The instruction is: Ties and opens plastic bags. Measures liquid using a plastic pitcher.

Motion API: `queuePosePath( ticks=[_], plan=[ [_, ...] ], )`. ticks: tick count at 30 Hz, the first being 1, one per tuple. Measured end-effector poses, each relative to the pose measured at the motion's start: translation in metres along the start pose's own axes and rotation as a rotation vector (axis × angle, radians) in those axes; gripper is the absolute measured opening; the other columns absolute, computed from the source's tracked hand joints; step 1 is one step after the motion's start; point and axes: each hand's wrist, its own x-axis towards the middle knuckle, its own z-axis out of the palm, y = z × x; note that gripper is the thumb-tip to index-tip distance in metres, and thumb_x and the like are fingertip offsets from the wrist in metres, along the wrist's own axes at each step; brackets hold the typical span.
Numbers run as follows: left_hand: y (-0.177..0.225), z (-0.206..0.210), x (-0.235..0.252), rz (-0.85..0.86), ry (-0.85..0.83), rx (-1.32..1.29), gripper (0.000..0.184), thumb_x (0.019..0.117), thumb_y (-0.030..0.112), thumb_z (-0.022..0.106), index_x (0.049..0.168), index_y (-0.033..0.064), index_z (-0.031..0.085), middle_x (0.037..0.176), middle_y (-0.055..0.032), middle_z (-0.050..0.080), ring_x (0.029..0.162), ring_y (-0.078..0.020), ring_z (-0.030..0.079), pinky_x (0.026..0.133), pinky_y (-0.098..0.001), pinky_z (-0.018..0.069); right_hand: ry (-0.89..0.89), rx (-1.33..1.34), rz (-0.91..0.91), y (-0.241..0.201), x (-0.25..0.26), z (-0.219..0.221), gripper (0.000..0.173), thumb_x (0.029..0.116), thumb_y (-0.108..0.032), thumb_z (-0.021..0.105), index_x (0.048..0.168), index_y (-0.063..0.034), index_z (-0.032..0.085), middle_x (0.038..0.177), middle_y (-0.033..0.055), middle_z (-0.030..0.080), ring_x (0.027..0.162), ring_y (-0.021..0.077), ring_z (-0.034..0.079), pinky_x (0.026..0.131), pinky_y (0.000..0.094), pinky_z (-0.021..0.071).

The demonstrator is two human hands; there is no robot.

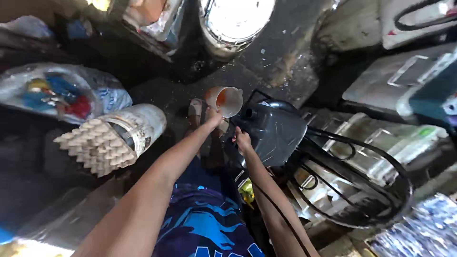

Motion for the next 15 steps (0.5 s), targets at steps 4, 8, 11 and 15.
queuePosePath(
  ticks=[4, 8, 11, 15],
  plan=[
    [-0.015, 0.002, 0.031, -0.021, 0.037, 0.011, 0.054, 0.1035, 0.036, 0.055, 0.139, -0.0047, 0.051, 0.140, -0.0272, 0.054, 0.129, -0.0406, 0.056, 0.106, -0.0603, 0.0467, 0.011, -0.222, 0.046, -0.007, 0.024, 0.034, 0.071, 0.1069, -0.060, 0.035, 0.128, 0.0029, 0.061, 0.117, 0.0241, 0.066, 0.106, 0.0351, 0.065, 0.092, 0.0543, 0.0525],
    [-0.009, -0.007, 0.017, -0.016, -0.058, -0.145, 0.051, 0.1029, 0.031, 0.059, 0.141, -0.0031, 0.053, 0.134, -0.0271, 0.060, 0.123, -0.0382, 0.060, 0.104, -0.0552, 0.0500, 0.039, -0.452, -0.036, -0.011, 0.037, 0.047, 0.054, 0.1059, -0.045, 0.051, 0.120, 0.0049, 0.065, 0.115, 0.0252, 0.068, 0.105, 0.0367, 0.066, 0.092, 0.0562, 0.0534],
    [-0.019, -0.009, 0.016, 0.054, -0.030, -0.229, 0.040, 0.1022, 0.025, 0.062, 0.132, -0.0028, 0.062, 0.123, -0.0234, 0.068, 0.114, -0.0331, 0.065, 0.100, -0.0512, 0.0524, -0.039, -0.544, -0.245, 0.016, 0.064, 0.059, 0.040, 0.1013, -0.025, 0.061, 0.129, 0.0044, 0.061, 0.125, 0.0220, 0.065, 0.115, 0.0297, 0.064, 0.099, 0.0486, 0.0529],
    [-0.025, -0.015, 0.023, 0.052, 0.056, -0.220, 0.037, 0.1032, 0.020, 0.060, 0.134, 0.0000, 0.063, 0.129, -0.0179, 0.067, 0.123, -0.0267, 0.062, 0.106, -0.0443, 0.0481, -0.204, -1.169, -1.164, 0.017, 0.067, 0.043, 0.041, 0.1008, -0.012, 0.044, 0.115, 0.0236, 0.060, 0.109, 0.0359, 0.067, 0.104, 0.0358, 0.070, 0.088, 0.0321, 0.0567]
  ],
)
